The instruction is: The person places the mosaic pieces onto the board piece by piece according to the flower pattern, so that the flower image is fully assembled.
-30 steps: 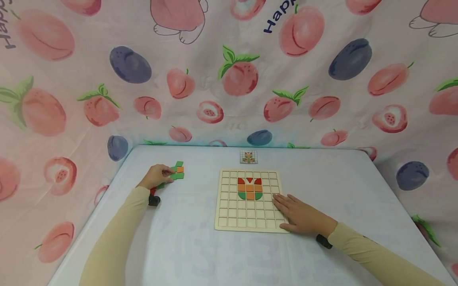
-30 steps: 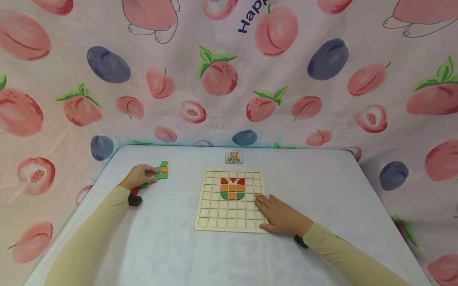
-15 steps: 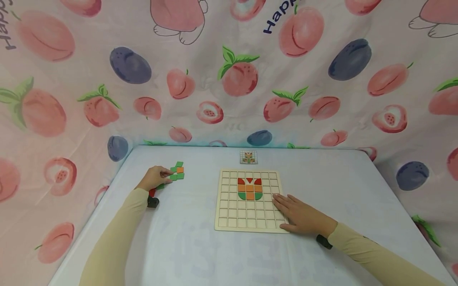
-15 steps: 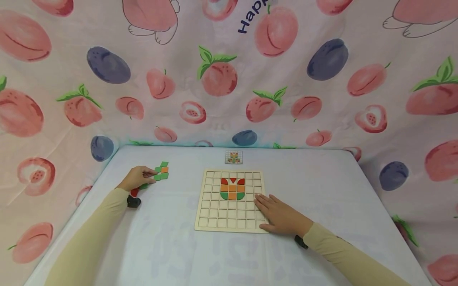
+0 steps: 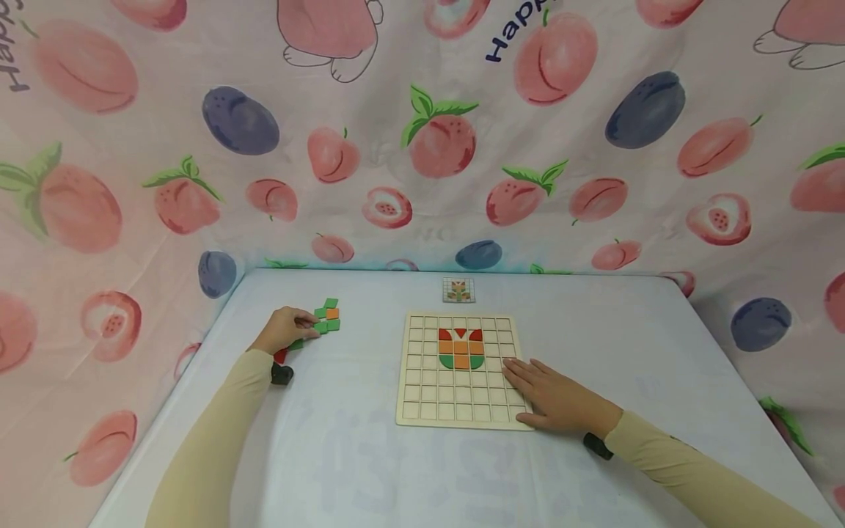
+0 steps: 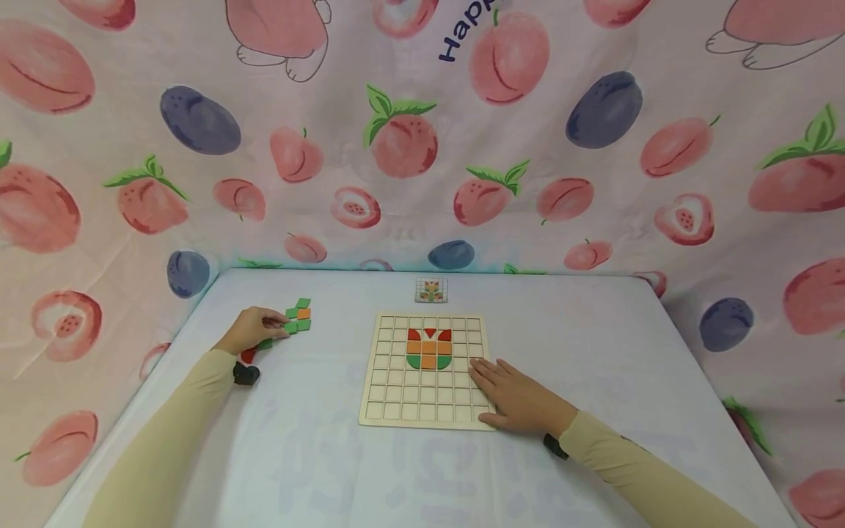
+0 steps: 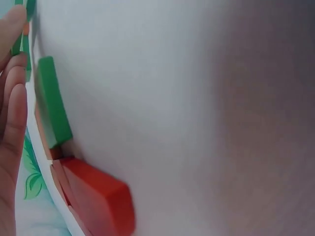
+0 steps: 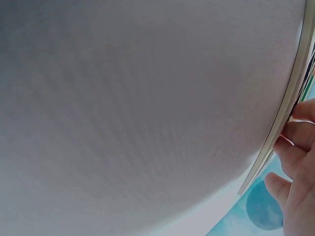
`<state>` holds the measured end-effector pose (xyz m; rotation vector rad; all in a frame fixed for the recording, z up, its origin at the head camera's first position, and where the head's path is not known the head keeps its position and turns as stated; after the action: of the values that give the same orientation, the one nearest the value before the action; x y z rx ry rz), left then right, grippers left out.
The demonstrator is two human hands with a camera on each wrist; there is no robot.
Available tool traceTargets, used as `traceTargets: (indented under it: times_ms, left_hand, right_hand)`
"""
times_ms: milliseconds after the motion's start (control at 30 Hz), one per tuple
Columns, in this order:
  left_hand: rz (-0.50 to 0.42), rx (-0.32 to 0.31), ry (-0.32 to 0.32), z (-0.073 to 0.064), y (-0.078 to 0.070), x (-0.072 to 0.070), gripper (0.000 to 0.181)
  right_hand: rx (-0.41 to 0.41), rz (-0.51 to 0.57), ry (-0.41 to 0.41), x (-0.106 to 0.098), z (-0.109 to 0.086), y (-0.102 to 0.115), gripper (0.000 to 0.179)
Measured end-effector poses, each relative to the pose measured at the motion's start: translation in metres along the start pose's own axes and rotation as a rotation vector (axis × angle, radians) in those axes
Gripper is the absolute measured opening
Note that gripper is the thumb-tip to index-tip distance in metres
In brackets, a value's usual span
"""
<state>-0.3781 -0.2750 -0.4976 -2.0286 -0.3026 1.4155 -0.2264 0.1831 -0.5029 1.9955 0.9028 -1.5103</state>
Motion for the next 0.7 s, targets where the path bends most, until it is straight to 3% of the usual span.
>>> traceTargets:
  times_ms: [167, 333, 700]
  left_hand:
    - [-0.012, -0.006, -0.02, -0.003, -0.007, 0.0, 0.029]
    - [-0.038, 0.012, -0.018, -0.003, -0.024, 0.005, 0.031]
    - [-0.024, 0.16, 0.006, -0.002, -0.096, 0.035, 0.025]
  right_hand:
    - [-0.004, -0.016, -0.02, 0.0, -0.001, 0.0, 0.076]
    - [0.004, -0.011, -0.002, 0.001, -0.001, -0.001, 0.076]
    - [0.016, 0.005, 0.051, 0.002, -0.001, -0.003, 0.076]
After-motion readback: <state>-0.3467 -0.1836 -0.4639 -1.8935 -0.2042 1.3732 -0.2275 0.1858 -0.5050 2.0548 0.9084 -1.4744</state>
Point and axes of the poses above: each hand's wrist, its own z-axis towards the middle knuckle, its own x-axis out of the palm, y = z × x, the point moved 7 cm from there along z, towards the middle knuckle, and after that the axes turned 14 degrees about y, right-handed, at the moved point
